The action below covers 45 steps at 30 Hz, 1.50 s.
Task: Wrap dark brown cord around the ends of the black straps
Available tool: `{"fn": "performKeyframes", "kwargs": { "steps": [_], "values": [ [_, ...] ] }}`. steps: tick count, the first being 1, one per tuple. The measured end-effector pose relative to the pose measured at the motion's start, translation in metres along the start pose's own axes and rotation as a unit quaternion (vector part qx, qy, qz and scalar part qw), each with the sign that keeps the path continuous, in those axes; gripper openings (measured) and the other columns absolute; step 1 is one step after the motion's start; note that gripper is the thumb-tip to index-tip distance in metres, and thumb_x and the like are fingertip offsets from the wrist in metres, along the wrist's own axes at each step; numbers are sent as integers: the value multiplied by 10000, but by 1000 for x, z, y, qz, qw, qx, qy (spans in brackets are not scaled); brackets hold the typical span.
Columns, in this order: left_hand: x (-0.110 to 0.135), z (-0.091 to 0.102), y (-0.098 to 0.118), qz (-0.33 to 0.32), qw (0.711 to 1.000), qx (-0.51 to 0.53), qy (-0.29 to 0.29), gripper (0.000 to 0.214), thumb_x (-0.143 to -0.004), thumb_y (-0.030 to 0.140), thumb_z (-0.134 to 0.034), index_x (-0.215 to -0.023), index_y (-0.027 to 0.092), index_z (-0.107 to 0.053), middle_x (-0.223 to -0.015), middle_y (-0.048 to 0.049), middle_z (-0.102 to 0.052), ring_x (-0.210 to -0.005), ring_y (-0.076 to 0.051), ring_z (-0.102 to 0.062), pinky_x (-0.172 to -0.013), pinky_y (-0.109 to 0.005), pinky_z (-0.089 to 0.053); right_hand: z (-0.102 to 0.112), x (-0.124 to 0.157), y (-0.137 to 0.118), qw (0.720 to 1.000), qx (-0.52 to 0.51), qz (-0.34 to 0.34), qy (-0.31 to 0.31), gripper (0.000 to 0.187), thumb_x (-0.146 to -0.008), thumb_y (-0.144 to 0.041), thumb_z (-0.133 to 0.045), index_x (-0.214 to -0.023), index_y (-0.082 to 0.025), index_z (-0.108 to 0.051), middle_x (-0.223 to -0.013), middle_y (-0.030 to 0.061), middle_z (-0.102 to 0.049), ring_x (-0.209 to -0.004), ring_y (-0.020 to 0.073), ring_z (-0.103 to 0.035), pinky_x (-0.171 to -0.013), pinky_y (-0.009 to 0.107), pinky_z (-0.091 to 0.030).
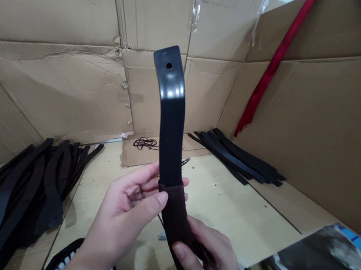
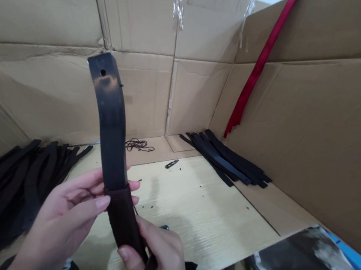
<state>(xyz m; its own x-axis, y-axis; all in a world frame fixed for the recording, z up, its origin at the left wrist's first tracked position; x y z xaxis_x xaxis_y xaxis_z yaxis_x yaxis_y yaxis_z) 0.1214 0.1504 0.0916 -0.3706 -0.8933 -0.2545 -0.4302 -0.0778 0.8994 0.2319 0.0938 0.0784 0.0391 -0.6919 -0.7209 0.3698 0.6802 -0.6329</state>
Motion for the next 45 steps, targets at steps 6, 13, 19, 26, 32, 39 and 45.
{"fn": "performKeyframes", "kwargs": {
  "steps": [6,13,19,26,32,39,45],
  "values": [
    [-1,0,-5,-1,999,30,18,226,-852,136,-634,-1033,255,-699,-945,-1,-746,-883,-125,-702,-803,-156,-553,-3,3,2,1000,9,-10,-5,232,-894,-289,-548,-1097,-211,-630,-692,5,-662,-545,127,-612,-514,208,-477],
    [-3,-1,-8,32,999,29,12,259,-839,147,-652,-1075,247,-688,-995,-14,-736,-882,-122,-694,-797,-163,-550,-4,5,12,999,-4,-50,-6,226,-874,-320,-551,-1018,-218,-691,-619,11,-642,-506,136,-595,-476,219,-467],
    [-1,-1,-8,34,998,41,19,240,-853,136,-629,-1059,243,-694,-992,-11,-738,-892,-121,-692,-805,-160,-546,-4,3,8,999,-29,-28,-1,251,-867,-273,-562,-1097,-255,-661,-615,-13,-630,-505,122,-586,-481,208,-455],
    [-2,-5,-6,14,999,40,0,225,-841,148,-650,-1041,247,-674,-957,8,-738,-826,-98,-691,-766,-143,-541,-1,10,10,999,23,-40,23,236,-869,-330,-574,-1060,-248,-685,-689,12,-677,-559,145,-621,-505,223,-488],
    [-3,-2,-8,30,996,79,6,254,-842,151,-596,-1079,205,-670,-982,-42,-736,-858,-161,-695,-783,-225,-554,5,16,10,995,77,-36,47,264,-871,-339,-584,-1119,-291,-661,-834,3,-717,-709,141,-671,-632,202,-534],
    [-2,0,-13,46,995,79,37,215,-852,139,-558,-1029,201,-664,-920,-39,-739,-808,-161,-695,-748,-241,-560,-5,5,11,997,2,-79,-10,291,-901,-397,-502,-992,-219,-713,-544,17,-589,-466,153,-557,-452,255,-456],
    [-3,0,-14,33,997,63,28,231,-859,127,-570,-1032,252,-659,-918,9,-728,-843,-132,-688,-769,-197,-543,3,16,15,993,68,-87,36,278,-880,-378,-561,-1046,-224,-722,-789,54,-710,-682,172,-663,-606,227,-539]
  ]
}}
Point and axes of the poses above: each hand's wrist, its own x-axis away from the middle knuckle, its own z-axis out of the back of the hand, y = z × x, the point moved 9 cm from there along -x, towards the middle knuckle
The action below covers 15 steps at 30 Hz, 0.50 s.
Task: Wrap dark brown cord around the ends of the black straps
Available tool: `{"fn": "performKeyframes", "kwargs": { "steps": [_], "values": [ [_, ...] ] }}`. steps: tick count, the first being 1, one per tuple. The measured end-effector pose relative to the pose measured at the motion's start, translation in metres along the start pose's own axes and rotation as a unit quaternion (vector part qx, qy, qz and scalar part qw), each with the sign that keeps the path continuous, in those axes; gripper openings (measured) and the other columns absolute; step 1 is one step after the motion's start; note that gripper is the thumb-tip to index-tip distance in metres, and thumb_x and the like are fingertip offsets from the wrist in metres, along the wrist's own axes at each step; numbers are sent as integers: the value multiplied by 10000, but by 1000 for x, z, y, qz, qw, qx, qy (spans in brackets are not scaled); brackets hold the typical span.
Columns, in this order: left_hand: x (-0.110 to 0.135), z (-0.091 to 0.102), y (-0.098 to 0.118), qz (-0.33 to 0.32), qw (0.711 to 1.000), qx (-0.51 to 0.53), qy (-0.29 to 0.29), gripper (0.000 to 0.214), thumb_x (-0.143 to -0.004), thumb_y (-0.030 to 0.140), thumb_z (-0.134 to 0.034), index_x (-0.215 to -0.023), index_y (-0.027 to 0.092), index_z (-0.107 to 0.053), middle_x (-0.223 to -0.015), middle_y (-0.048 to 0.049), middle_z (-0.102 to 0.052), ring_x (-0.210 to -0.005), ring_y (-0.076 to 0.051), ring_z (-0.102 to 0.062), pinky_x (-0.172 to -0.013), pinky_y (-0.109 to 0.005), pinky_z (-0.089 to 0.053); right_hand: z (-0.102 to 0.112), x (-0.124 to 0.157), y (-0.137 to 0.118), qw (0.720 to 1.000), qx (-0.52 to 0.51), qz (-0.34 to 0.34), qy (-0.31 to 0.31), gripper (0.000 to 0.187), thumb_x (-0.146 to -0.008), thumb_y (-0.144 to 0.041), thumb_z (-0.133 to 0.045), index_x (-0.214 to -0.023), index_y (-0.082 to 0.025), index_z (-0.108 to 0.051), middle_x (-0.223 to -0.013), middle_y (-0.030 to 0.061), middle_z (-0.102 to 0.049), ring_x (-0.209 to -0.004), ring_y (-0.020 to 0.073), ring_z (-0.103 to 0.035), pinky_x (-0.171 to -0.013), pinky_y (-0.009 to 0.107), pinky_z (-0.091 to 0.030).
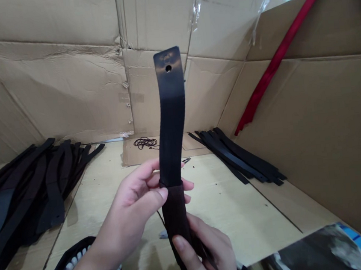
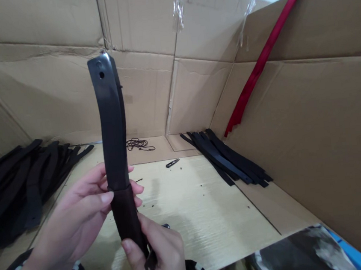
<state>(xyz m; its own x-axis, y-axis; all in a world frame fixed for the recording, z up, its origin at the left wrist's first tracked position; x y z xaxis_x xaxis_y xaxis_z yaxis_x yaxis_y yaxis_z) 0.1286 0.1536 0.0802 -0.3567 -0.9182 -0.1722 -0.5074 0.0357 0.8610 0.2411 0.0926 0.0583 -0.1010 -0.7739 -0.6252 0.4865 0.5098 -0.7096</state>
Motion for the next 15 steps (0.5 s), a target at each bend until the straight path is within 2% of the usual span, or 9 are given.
{"fn": "performKeyframes", "kwargs": {
  "steps": [4,10,15],
  "values": [
    [1,-1,0,6,1000,17,-2,246,-863,128,-545,-1056,231,-657,-921,-9,-728,-873,-159,-686,-783,-233,-548,2,1,0,1000,16,5,11,282,-879,-391,-567,-1056,-233,-719,-826,56,-715,-732,177,-671,-635,229,-540],
    [0,-3,2,-2,1000,0,1,182,-882,226,-590,-1050,203,-654,-900,-32,-733,-797,-141,-689,-734,-205,-554,-8,-10,-7,997,-66,-1,-44,312,-902,-410,-504,-988,-206,-724,-597,31,-628,-497,150,-579,-479,239,-472],
    [-5,-4,0,-18,999,-31,-20,249,-841,175,-652,-1087,215,-635,-964,-33,-722,-796,-127,-689,-724,-188,-555,-2,-4,-2,1000,-26,9,-9,255,-900,-373,-537,-1075,-279,-697,-786,5,-709,-651,131,-645,-596,184,-508]
  ]
}}
Point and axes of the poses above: each hand's wrist, its own x-axis away from the middle knuckle, its own z-axis out of the back of the hand, y = z × x, the point moved 9 cm from there along -x, towards the middle knuckle
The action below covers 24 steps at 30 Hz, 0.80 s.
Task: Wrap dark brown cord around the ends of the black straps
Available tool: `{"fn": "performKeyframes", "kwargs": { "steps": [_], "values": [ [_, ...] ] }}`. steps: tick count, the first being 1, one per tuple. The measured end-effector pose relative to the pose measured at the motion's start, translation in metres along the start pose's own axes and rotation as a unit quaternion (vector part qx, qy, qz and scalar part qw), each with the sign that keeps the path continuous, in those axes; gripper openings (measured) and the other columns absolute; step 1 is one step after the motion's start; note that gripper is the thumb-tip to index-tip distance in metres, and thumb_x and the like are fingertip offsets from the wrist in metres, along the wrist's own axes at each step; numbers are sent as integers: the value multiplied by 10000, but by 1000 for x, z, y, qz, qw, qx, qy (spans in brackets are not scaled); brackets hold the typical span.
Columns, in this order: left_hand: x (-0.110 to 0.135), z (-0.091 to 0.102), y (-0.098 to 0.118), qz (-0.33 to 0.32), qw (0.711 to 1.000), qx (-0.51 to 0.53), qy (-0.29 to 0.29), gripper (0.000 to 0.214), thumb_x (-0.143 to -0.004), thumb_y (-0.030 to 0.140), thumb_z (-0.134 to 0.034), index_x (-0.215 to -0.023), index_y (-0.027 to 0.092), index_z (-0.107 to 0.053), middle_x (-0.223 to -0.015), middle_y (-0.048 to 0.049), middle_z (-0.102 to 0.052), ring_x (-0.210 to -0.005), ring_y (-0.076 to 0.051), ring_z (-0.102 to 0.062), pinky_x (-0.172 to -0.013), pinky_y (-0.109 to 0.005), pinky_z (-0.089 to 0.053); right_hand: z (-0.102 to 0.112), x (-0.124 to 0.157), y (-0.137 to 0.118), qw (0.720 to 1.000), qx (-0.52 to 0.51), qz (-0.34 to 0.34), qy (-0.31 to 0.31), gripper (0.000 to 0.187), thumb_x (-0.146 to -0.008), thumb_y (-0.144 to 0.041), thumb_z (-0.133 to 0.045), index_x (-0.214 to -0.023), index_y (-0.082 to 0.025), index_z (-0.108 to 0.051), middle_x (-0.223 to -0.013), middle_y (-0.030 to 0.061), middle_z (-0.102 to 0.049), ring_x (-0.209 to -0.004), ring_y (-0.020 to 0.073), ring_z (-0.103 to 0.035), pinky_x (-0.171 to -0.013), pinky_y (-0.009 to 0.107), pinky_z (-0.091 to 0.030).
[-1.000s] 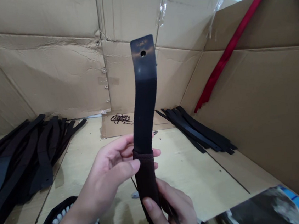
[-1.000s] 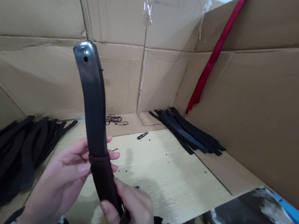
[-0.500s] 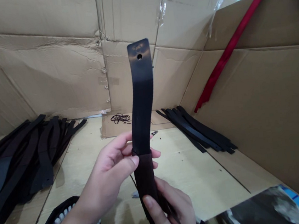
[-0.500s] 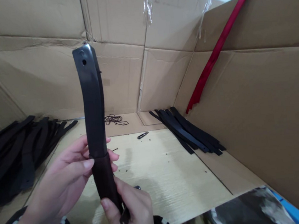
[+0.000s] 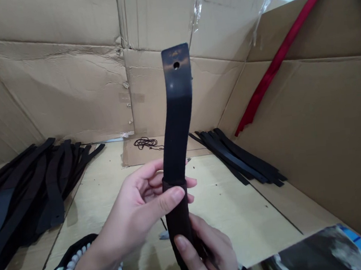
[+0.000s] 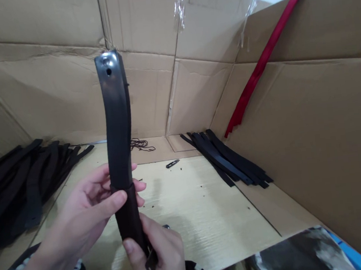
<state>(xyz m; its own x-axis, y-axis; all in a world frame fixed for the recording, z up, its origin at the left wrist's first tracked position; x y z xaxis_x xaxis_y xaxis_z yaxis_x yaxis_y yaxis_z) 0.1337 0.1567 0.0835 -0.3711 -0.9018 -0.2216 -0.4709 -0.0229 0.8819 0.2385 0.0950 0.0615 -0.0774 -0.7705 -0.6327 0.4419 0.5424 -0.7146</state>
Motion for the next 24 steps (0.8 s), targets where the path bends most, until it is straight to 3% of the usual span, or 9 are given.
{"fn": "performKeyframes", "kwargs": {
  "steps": [4,7,10,13,20,24],
  "values": [
    [-1,1,2,1,1000,14,-27,308,-836,135,-656,-1113,265,-625,-1008,-2,-717,-830,-93,-687,-756,-139,-537,7,11,7,998,35,-32,50,281,-886,-439,-564,-1084,-289,-697,-923,5,-717,-811,131,-654,-708,168,-516],
    [2,-3,4,3,998,22,-61,316,-844,261,-665,-1155,269,-607,-1056,-27,-715,-890,-125,-689,-800,-179,-546,6,11,6,997,29,-44,53,294,-880,-476,-558,-1080,-309,-695,-927,-2,-713,-813,126,-645,-709,169,-512],
    [2,2,5,1,1000,6,-18,286,-882,378,-594,-1115,213,-603,-969,-58,-732,-819,-156,-702,-743,-225,-571,2,6,3,999,12,-29,25,268,-882,-457,-562,-1065,-316,-697,-876,-8,-714,-756,128,-642,-668,180,-508],
    [1,8,5,1,998,-39,43,238,-843,264,-660,-1059,195,-588,-882,-30,-732,-740,-136,-696,-675,-194,-566,-3,4,3,1000,-10,-16,-10,259,-891,-426,-549,-1030,-275,-708,-839,13,-714,-705,142,-646,-605,198,-504],
    [4,3,0,33,990,-132,-20,595,-675,94,-791,-1160,272,-496,-1092,3,-679,-839,-102,-677,-748,-168,-557,4,11,9,1000,6,-8,30,267,-886,-384,-577,-1098,-261,-685,-895,30,-714,-758,143,-663,-641,183,-528],
    [3,9,-3,50,989,-141,18,384,-769,256,-743,-1063,222,-499,-991,-6,-709,-784,-105,-684,-689,-172,-567,-6,9,12,999,-38,-14,-34,250,-906,-356,-540,-1102,-267,-667,-848,10,-703,-704,128,-644,-620,184,-503]
  ]
}}
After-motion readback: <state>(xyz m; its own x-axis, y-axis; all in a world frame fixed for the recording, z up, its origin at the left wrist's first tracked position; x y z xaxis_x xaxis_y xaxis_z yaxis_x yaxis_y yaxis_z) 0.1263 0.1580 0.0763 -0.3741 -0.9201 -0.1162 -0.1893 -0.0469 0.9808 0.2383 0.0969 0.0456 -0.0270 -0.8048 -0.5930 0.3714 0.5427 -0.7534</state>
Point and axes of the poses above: each hand's wrist, its own x-axis away from the middle knuckle, its own z-axis out of the back of the hand, y = z × x, the point moved 9 cm from there along -x, towards the middle knuckle
